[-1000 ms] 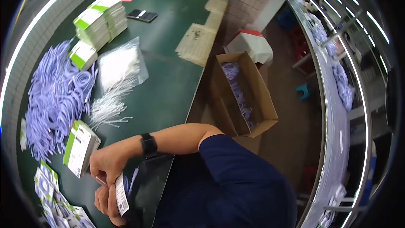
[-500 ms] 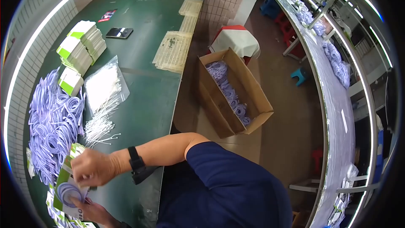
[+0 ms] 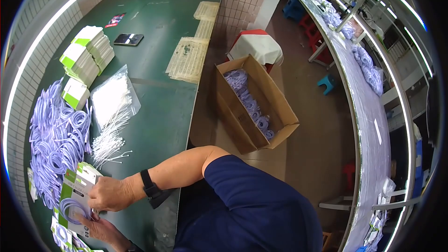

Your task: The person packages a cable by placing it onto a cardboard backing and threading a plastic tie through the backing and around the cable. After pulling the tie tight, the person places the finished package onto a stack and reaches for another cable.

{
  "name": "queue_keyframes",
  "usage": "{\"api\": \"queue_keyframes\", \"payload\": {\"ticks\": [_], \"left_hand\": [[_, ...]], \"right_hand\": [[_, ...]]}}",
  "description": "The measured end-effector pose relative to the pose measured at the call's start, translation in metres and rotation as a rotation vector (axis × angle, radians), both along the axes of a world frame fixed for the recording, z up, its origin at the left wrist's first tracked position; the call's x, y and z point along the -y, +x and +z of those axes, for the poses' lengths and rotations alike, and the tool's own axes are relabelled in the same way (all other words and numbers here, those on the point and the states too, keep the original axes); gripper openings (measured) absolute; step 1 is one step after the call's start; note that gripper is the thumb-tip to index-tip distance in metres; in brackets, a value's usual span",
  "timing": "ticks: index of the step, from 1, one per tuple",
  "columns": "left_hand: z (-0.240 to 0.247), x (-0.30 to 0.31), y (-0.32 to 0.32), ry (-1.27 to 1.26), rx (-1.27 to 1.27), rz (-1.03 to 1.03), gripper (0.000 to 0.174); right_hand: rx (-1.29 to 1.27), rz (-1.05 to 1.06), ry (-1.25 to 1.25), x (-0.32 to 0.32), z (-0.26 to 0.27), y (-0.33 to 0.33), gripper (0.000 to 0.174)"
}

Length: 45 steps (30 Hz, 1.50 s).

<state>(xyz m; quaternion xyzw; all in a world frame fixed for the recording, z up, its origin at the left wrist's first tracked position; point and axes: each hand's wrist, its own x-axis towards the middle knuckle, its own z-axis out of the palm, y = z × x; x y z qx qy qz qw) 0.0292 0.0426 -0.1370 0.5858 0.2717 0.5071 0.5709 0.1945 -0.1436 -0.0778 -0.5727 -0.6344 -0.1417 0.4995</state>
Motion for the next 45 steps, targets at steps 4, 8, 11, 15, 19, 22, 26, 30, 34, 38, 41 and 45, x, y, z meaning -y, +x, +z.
{"api": "queue_keyframes", "payload": {"ticks": [4, 8, 11, 15, 19, 22, 26, 30, 34, 38, 41, 45], "left_hand": [[-0.009, 0.011, -0.015, 0.310, -0.434, 0.088, 0.053], [0.033, 0.053, -0.013, 0.688, -0.795, 0.250, 0.076], [0.051, 0.064, 0.004, 1.095, -0.578, 0.402, 0.062], [0.096, 0.095, 0.026, -0.303, 0.415, -0.024, 0.032], [0.099, 0.098, 0.028, -0.265, 0.381, -0.071, 0.020], [0.099, 0.098, 0.030, -0.246, 0.377, -0.056, 0.020], [0.096, 0.097, 0.032, -0.242, 0.349, -0.057, 0.021], [0.092, 0.096, 0.035, -0.268, 0.329, -0.047, 0.022], [0.086, 0.098, 0.036, -0.258, 0.319, -0.056, 0.023], [0.080, 0.096, 0.035, -0.249, 0.292, -0.078, 0.025], [0.077, 0.095, 0.037, -0.197, 0.266, 0.005, 0.025], [0.070, 0.094, 0.033, -0.118, 0.173, -0.006, 0.022]], "right_hand": [[0.021, 0.048, 0.049, 0.004, 0.002, 0.002, 0.014], [0.011, 0.040, 0.009, 0.010, 0.009, -0.003, 0.012], [-0.079, 0.166, 0.012, 0.008, 0.014, -0.006, 0.015], [-0.165, 0.188, -0.082, 0.011, 0.022, -0.013, 0.017], [-0.144, 0.197, -0.074, 0.009, 0.019, -0.013, 0.020], [-0.096, 0.212, 0.019, 0.008, 0.018, -0.015, 0.024], [0.002, 0.229, 0.127, 0.007, 0.018, -0.010, 0.031], [0.189, 0.122, 0.157, 0.009, 0.031, -0.003, 0.037], [0.283, 0.028, 0.102, 0.004, 0.035, 0.005, 0.041], [0.269, 0.074, 0.057, 0.007, 0.027, 0.007, 0.041], [0.269, 0.136, 0.061, 0.011, 0.029, -0.002, 0.039], [0.239, 0.187, 0.091, 0.013, 0.031, -0.004, 0.033]]}}
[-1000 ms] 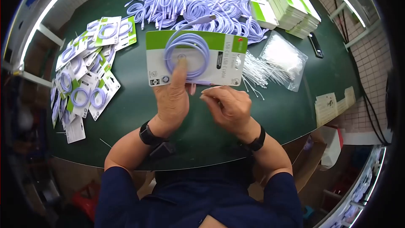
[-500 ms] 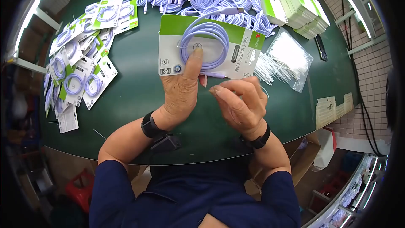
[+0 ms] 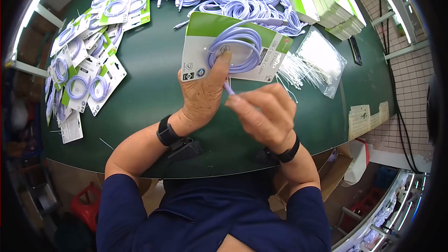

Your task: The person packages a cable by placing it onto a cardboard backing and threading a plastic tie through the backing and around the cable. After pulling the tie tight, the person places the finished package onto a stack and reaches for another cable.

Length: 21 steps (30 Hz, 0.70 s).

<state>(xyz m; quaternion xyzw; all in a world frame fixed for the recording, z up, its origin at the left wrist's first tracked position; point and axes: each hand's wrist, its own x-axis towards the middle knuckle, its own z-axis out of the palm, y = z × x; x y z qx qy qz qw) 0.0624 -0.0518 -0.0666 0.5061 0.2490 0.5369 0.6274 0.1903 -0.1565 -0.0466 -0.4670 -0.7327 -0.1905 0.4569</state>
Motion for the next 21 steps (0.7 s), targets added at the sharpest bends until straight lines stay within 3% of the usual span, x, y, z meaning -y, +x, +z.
{"api": "queue_keyframes", "payload": {"ticks": [6, 15, 21], "left_hand": [[0.015, 0.004, -0.001, -0.132, -0.012, -0.096, 0.020], [0.006, 0.002, 0.005, -0.221, -0.018, -0.124, 0.025], [0.006, 0.001, 0.002, -0.197, -0.006, -0.149, 0.024]], "right_hand": [[-0.311, -0.112, -0.118, -0.012, -0.010, 0.019, 0.027], [-0.155, -0.179, -0.042, -0.012, -0.012, 0.013, 0.028], [-0.089, -0.057, -0.041, -0.016, -0.011, 0.005, 0.028]]}}
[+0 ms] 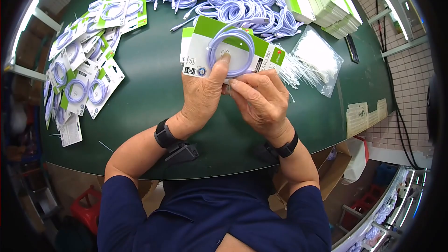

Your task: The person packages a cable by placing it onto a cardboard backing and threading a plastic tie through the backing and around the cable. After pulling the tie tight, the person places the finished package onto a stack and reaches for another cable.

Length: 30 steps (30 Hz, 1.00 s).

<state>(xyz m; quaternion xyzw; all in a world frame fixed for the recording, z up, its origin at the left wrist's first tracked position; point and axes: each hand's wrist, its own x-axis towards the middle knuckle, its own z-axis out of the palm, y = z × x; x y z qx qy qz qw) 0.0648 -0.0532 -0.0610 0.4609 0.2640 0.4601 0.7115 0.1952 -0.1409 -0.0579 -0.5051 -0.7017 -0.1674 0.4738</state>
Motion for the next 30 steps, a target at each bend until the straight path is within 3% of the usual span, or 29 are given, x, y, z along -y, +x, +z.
{"api": "queue_keyframes", "payload": {"ticks": [6, 13, 17, 30], "left_hand": [[0.000, 0.008, 0.003, 0.116, -0.027, 0.080, 0.021], [0.001, 0.003, 0.001, 0.201, 0.004, 0.058, 0.021], [0.009, 0.005, -0.004, 0.237, -0.035, 0.034, 0.021], [0.012, 0.004, -0.005, 0.248, 0.026, -0.002, 0.024]], "right_hand": [[0.083, -0.039, -0.054, 0.007, 0.006, 0.000, 0.027], [-0.070, 0.106, 0.058, 0.004, -0.003, -0.001, 0.032], [0.007, 0.117, 0.076, 0.002, 0.000, 0.002, 0.033], [-0.020, -0.036, 0.127, -0.002, 0.007, 0.000, 0.032]]}}
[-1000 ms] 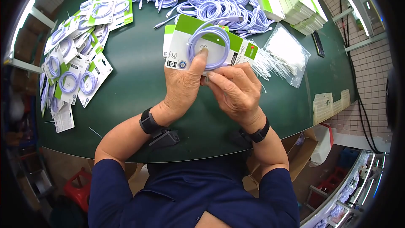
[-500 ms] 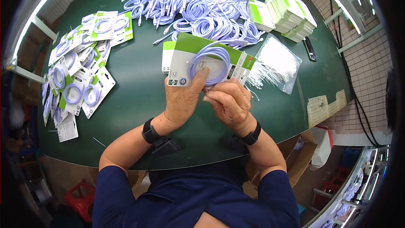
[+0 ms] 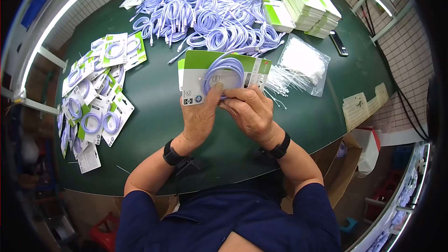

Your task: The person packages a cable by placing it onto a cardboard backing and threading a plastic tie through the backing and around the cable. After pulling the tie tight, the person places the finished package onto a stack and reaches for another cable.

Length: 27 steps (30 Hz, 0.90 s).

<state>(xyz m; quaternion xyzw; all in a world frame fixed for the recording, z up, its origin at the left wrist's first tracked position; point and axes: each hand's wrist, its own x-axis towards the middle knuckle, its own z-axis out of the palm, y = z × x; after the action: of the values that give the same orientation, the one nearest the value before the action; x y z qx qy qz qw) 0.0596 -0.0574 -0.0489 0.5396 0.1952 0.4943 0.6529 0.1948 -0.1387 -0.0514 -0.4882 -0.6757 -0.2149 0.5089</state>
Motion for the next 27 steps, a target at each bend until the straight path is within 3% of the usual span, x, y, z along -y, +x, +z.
{"api": "queue_keyframes", "payload": {"ticks": [5, 11, 27], "left_hand": [[0.011, -0.004, -0.008, 0.013, 0.031, -0.078, 0.028], [0.027, -0.006, -0.012, 0.031, 0.076, -0.027, 0.034], [0.029, -0.012, -0.014, 0.117, -0.023, 0.037, 0.035]], "right_hand": [[0.009, 0.015, 0.001, 0.002, 0.021, -0.002, 0.030], [0.053, 0.021, 0.008, -0.002, 0.034, -0.009, 0.027], [0.050, 0.036, 0.060, -0.006, 0.020, -0.023, 0.029]]}}
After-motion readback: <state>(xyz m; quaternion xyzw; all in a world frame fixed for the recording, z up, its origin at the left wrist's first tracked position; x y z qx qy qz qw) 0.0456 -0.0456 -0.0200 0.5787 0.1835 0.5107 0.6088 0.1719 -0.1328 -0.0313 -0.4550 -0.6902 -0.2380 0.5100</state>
